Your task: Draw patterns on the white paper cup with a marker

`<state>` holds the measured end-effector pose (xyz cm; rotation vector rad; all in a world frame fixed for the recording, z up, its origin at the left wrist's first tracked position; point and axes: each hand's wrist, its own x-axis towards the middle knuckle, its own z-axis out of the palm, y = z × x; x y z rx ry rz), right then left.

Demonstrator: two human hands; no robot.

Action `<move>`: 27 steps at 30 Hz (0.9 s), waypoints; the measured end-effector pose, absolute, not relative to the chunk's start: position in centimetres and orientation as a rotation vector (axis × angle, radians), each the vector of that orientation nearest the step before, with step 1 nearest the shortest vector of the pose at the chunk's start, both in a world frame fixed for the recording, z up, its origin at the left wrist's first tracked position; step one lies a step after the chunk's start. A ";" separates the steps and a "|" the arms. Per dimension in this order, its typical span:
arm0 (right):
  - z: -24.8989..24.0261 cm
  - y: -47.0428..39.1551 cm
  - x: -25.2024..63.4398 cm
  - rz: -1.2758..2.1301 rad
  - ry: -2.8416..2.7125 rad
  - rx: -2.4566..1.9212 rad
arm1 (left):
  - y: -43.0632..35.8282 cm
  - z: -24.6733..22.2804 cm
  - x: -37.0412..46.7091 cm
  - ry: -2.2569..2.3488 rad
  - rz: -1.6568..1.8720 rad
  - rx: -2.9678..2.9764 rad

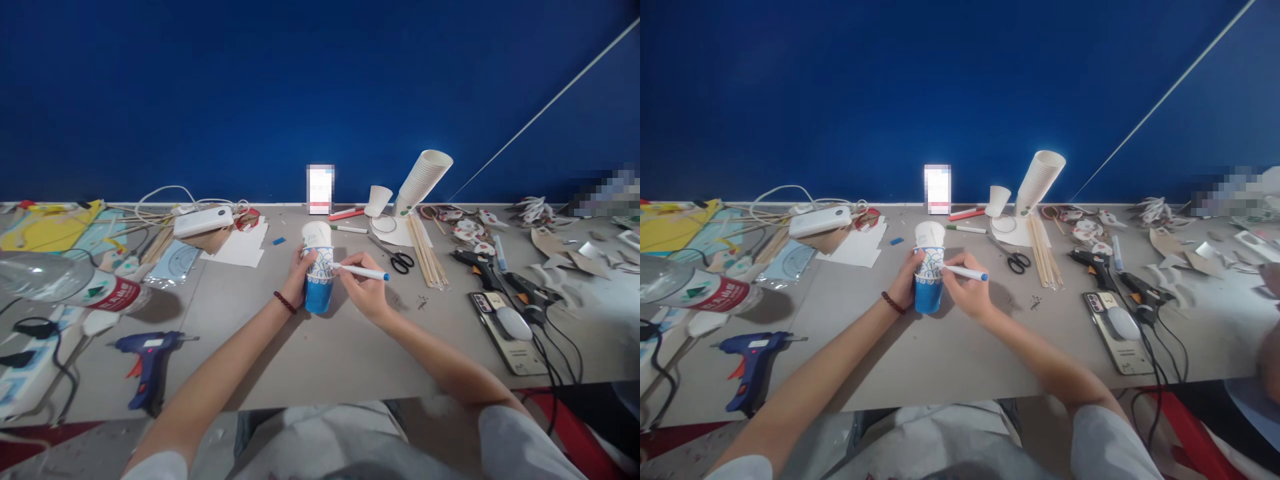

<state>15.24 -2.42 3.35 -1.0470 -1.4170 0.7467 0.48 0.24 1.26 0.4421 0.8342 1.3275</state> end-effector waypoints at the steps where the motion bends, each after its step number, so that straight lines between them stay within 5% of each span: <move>1: 3.4 -2.4 15.2 0.737 -1.426 -1.049 | 0.2 1.3 0.5 0.840 1.330 0.468; 27: 3.6 -2.3 15.3 0.820 -1.372 -1.064 | 0.1 1.4 0.5 0.854 1.315 0.519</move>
